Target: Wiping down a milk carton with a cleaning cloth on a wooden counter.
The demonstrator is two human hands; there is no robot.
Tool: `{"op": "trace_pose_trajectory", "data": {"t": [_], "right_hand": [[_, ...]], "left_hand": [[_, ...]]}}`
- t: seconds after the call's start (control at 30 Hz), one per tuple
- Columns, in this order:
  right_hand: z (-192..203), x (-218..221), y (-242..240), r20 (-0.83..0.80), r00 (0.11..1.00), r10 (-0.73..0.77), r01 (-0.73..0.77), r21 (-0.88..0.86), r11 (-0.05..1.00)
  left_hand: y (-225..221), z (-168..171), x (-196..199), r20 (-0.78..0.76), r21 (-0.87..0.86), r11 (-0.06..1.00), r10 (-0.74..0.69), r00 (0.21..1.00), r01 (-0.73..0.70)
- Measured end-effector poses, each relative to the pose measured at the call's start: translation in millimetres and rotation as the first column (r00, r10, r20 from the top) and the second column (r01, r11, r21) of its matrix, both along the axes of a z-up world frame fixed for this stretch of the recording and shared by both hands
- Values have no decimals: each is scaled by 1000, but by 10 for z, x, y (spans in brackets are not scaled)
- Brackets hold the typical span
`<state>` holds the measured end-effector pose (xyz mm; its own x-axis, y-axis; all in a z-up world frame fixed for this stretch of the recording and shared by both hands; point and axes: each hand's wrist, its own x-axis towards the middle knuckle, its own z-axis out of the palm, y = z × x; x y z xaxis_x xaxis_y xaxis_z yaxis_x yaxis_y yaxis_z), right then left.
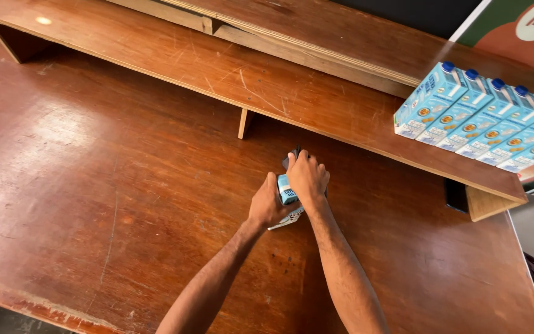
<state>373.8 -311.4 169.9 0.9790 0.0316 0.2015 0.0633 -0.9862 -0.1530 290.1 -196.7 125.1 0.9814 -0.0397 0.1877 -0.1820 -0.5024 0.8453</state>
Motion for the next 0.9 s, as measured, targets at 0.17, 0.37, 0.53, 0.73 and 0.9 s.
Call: {"op": "trace_pose_trajectory", "data": {"t": [0.17,0.37,0.53,0.73,0.9], "right_hand": [[253,-76,-9,-29,998,58,-53,147,988],[512,-444,-314,-5,945,326,-284,478,831],[216,-420,-576,127,934,335,-339,615,712],[158,-168,-313,-103,994,-25,61,357,932],[406,-36,-177,-307,946,-106,186,243,952]], "left_hand": [[-43,89,-52,18,-55,998,34,999,-33],[-75,191,-104,-43,28,1000,4,999,-2],[-115,68,-39,-61,99,995,-27,998,33],[-67,99,-17,-106,95,994,-38,994,48],[-52,83,-25,-103,88,995,-38,994,47]]}}
